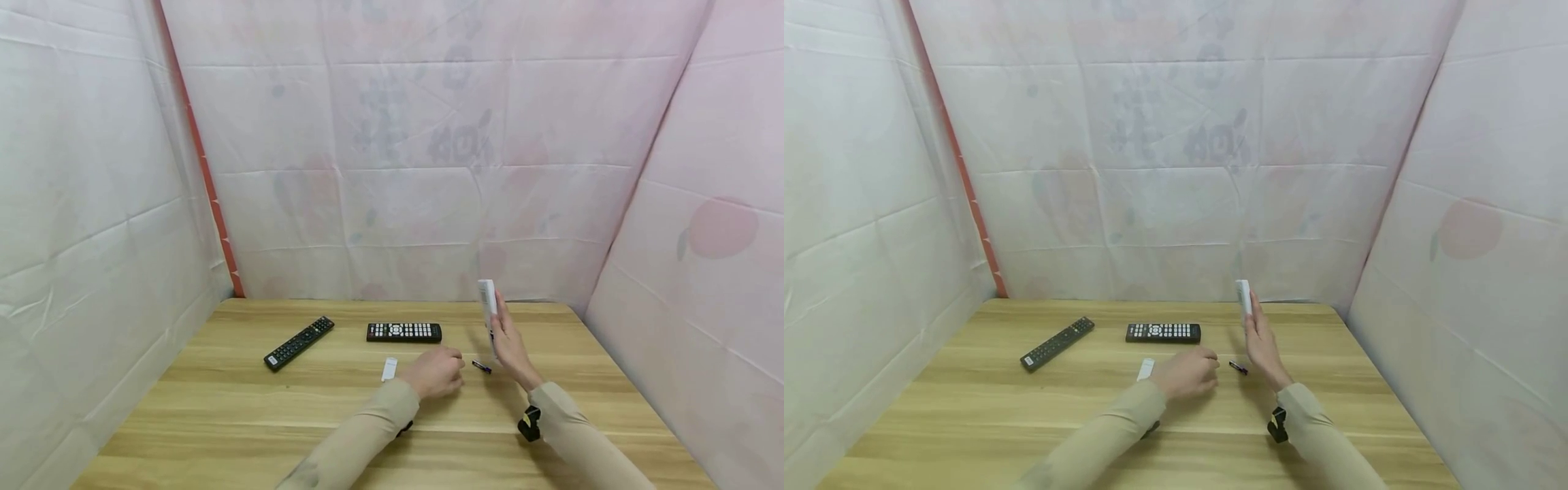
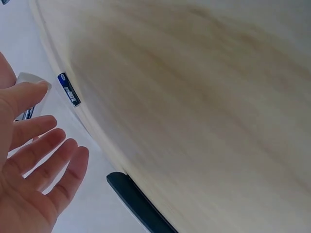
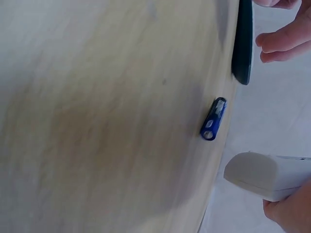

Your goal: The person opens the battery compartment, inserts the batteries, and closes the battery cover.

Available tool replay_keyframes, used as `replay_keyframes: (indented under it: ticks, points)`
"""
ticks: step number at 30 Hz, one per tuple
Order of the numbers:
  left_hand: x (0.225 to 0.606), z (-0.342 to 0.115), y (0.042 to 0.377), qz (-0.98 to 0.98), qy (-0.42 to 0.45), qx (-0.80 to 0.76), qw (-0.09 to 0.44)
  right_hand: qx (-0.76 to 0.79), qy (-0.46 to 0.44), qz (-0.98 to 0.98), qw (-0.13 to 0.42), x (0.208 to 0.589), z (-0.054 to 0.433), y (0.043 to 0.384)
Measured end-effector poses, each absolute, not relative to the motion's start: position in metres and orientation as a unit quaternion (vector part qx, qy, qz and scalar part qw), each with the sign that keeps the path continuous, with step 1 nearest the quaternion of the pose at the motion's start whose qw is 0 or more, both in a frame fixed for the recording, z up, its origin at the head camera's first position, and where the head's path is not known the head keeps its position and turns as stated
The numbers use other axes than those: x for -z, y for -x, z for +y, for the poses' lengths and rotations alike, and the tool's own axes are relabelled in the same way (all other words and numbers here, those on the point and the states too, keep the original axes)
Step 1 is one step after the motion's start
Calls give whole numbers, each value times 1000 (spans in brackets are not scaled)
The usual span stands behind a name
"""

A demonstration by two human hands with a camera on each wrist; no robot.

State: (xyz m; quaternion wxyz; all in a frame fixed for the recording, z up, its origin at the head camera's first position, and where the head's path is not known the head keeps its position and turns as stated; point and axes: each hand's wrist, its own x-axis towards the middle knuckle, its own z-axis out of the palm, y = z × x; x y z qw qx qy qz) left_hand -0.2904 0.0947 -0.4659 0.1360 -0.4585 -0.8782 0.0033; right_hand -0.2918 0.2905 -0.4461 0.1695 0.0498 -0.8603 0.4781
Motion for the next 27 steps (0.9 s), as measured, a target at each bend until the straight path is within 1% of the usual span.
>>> replay_keyframes:
  ticks: [4, 9, 15, 22, 27]
  points:
    - [468, 99, 290, -880, 458, 6, 128, -462, -50, -867, 181, 451, 295, 294]
    - [470, 105, 289, -888, 447, 21, 100, -461, -43, -867, 185, 454, 300, 295]
    - [469, 111, 286, -895, 439, -9, 74, -458, -39, -868, 186, 455, 302, 296]
    - [471, 121, 285, -915, 400, -41, 13, -457, -31, -870, 182, 456, 303, 297]
    - [466, 132, 281, -915, 401, -51, -15, -458, -30, -871, 176, 456, 305, 299]
